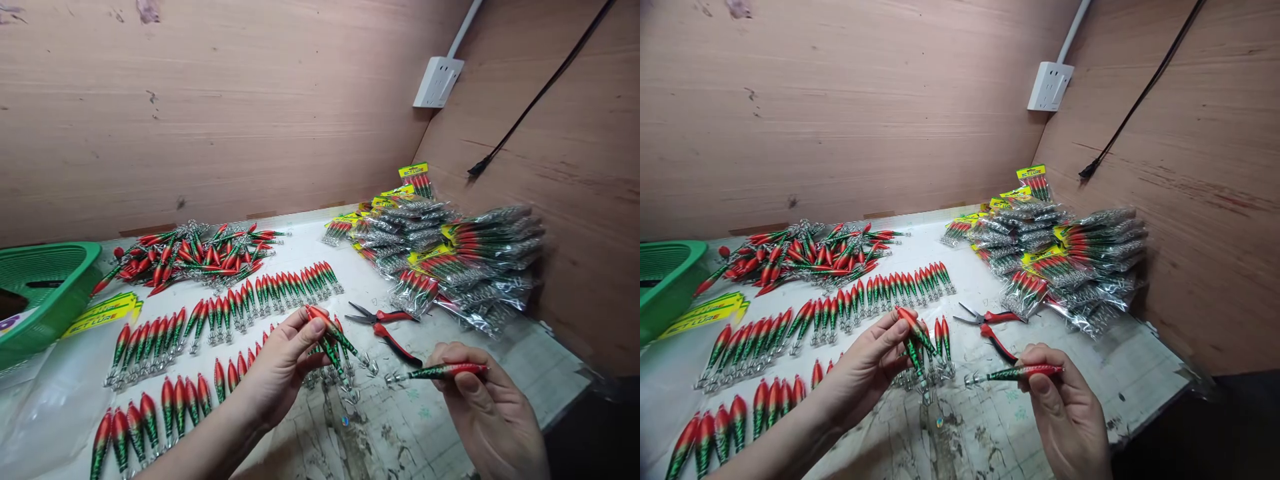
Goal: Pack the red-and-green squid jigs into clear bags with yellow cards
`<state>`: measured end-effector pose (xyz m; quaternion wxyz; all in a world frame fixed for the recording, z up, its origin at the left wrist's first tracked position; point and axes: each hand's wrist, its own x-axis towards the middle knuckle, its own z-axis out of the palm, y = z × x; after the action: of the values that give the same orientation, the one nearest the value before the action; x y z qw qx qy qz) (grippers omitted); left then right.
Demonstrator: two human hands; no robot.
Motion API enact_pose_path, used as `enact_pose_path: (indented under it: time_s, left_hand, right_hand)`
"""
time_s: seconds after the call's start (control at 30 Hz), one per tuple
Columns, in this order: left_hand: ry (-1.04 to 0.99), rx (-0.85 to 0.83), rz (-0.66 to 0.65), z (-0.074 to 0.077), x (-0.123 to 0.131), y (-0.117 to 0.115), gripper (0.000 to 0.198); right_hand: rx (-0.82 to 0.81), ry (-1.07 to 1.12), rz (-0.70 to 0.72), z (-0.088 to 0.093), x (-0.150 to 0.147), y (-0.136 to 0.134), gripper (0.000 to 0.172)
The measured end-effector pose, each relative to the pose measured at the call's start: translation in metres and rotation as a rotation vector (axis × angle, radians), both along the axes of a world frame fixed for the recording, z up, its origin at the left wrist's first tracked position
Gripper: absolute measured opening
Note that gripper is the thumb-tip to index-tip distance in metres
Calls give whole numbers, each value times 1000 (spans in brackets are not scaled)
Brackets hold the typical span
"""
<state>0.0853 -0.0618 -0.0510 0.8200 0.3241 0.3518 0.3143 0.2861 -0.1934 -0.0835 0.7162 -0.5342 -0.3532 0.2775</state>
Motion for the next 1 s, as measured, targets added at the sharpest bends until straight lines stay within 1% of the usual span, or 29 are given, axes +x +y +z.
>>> enact_pose_path:
  time_s: [0.07, 0.17, 0.23, 0.3, 0.33, 0.37, 0.43, 0.5, 0.6, 0.67, 0.77, 0.83, 0.9, 0.93, 1.0]
  left_hand:
    - [-3, 18, -48, 0, 2, 2, 24]
    - [12, 80, -162, 0, 9, 6, 23]
    - [62, 143, -233, -1, 18, 10, 29]
    - [217, 274, -307, -5, 32, 15, 36]
    - [317, 353, -342, -7, 41, 18, 37]
    - [424, 439, -382, -10, 50, 21, 33]
    - [573, 558, -431, -18, 66, 26, 23]
    - [666, 644, -429, -25, 77, 30, 24]
    - [783, 783, -409, -32, 81, 28, 34]
    - [823, 850, -409, -32, 78, 25, 35]
    - [869, 923, -380, -25, 70, 19, 34]
    - [859, 977, -345, -15, 66, 16, 31]
    - [720, 970, -375, -4, 64, 12, 25]
    - [607, 917, -423, 1, 63, 9, 22]
    - [354, 735, -547, 11, 62, 2, 20]
  right_hand:
    - [-9, 3, -37, -2, 5, -5, 18]
    - [-12, 0, -86, -3, 12, -12, 20]
    - [-17, 11, -113, -3, 16, -15, 20]
    - [-23, 40, -152, -3, 18, -16, 20]
    - [-30, 61, -170, -3, 18, -16, 20]
    - [-36, 83, -190, -3, 18, -16, 20]
    - [-44, 115, -221, -2, 18, -16, 20]
    - [-57, 127, -228, 0, 17, -16, 20]
    - [-64, 116, -199, 2, 15, -15, 20]
    - [-59, 112, -177, 4, 13, -14, 20]
    - [-45, 98, -137, 4, 12, -14, 18]
    - [-32, 79, -82, 4, 10, -14, 18]
    - [-14, 61, -11, 4, 8, -13, 18]
    - [-4, 55, 23, 4, 6, -12, 18]
    - [16, 46, 77, 5, 3, -11, 18]
